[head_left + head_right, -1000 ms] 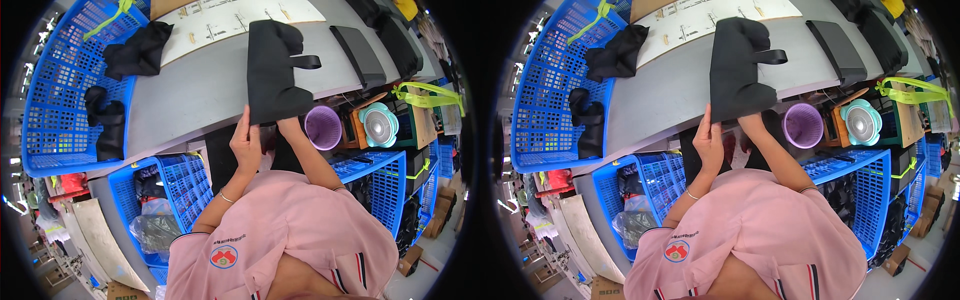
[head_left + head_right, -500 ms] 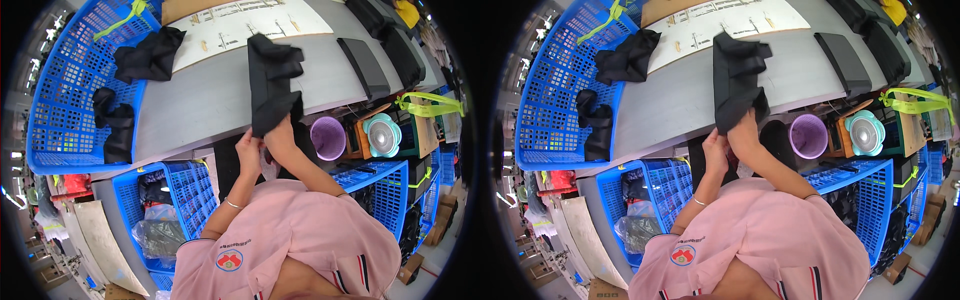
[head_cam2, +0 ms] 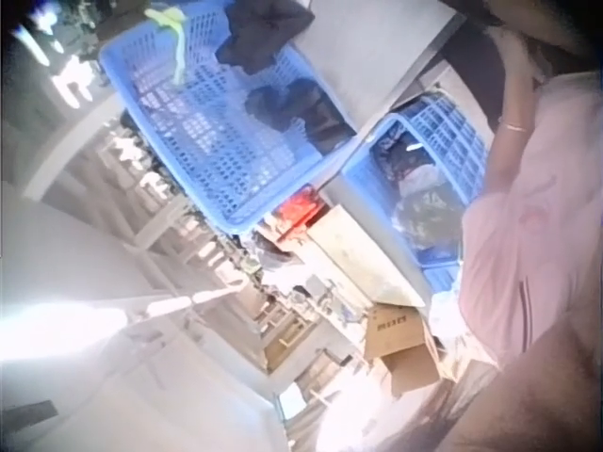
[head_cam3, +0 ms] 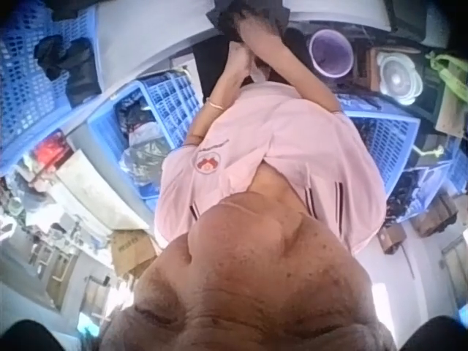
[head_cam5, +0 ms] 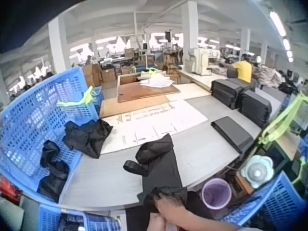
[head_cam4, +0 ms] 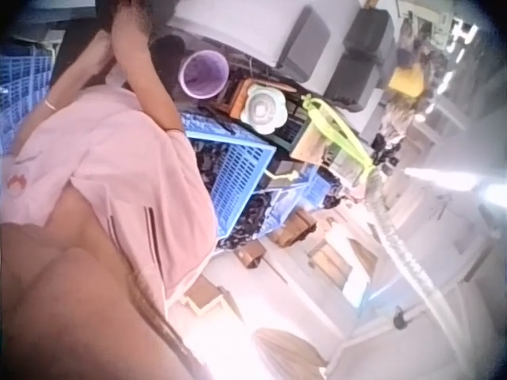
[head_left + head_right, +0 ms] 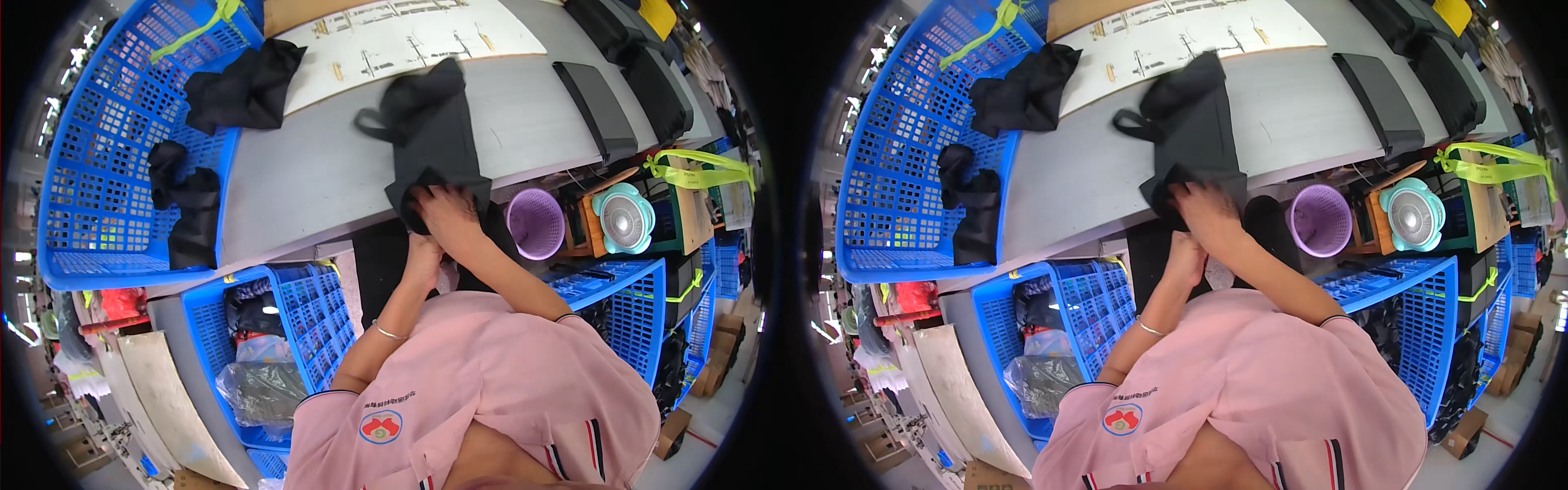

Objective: Inspecting, flipping, and organizing black fabric components at a factory workbench.

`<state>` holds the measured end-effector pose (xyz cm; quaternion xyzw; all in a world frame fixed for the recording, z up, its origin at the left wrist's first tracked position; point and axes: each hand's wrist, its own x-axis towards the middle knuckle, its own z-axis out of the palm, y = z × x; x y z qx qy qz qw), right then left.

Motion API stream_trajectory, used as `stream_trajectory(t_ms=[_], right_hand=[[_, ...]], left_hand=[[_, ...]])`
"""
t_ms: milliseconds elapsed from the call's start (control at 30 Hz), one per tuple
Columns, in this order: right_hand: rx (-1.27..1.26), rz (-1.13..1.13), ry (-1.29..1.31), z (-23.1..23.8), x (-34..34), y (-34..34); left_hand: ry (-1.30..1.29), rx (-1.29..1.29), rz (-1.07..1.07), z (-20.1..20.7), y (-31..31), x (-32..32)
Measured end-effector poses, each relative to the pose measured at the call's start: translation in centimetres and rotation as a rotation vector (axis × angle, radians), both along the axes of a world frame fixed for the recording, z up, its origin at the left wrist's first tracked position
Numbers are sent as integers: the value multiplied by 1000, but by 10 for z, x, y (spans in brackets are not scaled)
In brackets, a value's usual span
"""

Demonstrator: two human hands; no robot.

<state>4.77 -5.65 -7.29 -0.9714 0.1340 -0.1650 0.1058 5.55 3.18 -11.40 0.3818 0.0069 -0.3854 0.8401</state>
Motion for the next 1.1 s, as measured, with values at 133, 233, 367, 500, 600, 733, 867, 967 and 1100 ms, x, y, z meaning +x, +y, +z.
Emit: stream_trajectory(t_ms=[133,233,367,500,600,733,867,967,1100], right_hand=[[194,49,88,-14,4,-1],[28,11,132,-17,2,2],[48,3,109,-12,0,5],[32,52,199,-5,2,0],[66,95,232,-2,1,-5],[50,147,251,-3,-14,5],[120,283,174,-8,-39,23],[192,322,88,-9,-56,27],[216,426,76,5,-70,32]], left_hand=[[118,408,-186,-4,20,7],[-298,505,163,-1,32,6],[-841,674,532,15,42,25],[-924,586,220,33,55,24],[-579,297,178,37,68,17],[-182,241,215,28,77,31],[-118,220,181,19,78,51],[-167,382,202,19,74,52],[35,45,111,27,65,45]])
